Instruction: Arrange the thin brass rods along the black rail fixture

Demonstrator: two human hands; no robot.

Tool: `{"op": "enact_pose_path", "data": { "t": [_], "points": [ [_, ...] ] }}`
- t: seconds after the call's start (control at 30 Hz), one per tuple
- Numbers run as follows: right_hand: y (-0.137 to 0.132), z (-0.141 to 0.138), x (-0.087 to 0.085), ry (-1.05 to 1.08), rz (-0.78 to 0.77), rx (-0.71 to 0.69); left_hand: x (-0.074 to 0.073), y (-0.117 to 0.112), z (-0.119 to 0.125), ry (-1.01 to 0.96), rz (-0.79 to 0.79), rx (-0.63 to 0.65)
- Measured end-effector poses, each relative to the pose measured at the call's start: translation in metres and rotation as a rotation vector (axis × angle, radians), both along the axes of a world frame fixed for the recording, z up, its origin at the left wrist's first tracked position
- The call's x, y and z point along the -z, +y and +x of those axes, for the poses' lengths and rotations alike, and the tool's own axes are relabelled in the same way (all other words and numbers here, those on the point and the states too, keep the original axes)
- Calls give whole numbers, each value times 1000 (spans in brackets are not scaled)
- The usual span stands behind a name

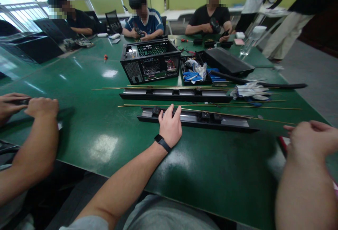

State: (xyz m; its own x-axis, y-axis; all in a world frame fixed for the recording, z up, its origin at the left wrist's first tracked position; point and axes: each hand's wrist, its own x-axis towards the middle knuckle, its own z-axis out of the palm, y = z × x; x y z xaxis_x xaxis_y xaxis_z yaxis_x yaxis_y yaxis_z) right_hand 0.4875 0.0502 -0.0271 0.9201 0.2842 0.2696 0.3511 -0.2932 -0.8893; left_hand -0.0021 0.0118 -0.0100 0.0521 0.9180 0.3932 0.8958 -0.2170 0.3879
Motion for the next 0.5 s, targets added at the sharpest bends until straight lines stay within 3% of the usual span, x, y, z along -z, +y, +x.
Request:
{"op": "enact_pose_path", "data": {
  "t": [0.13, 0.5],
  "points": [
    [3, 8, 3, 57, -5, 62, -1, 0, 0, 1, 2, 0],
    [2, 20, -5, 151, -23, 59, -4, -1, 1, 5, -25, -4]
  ]
}}
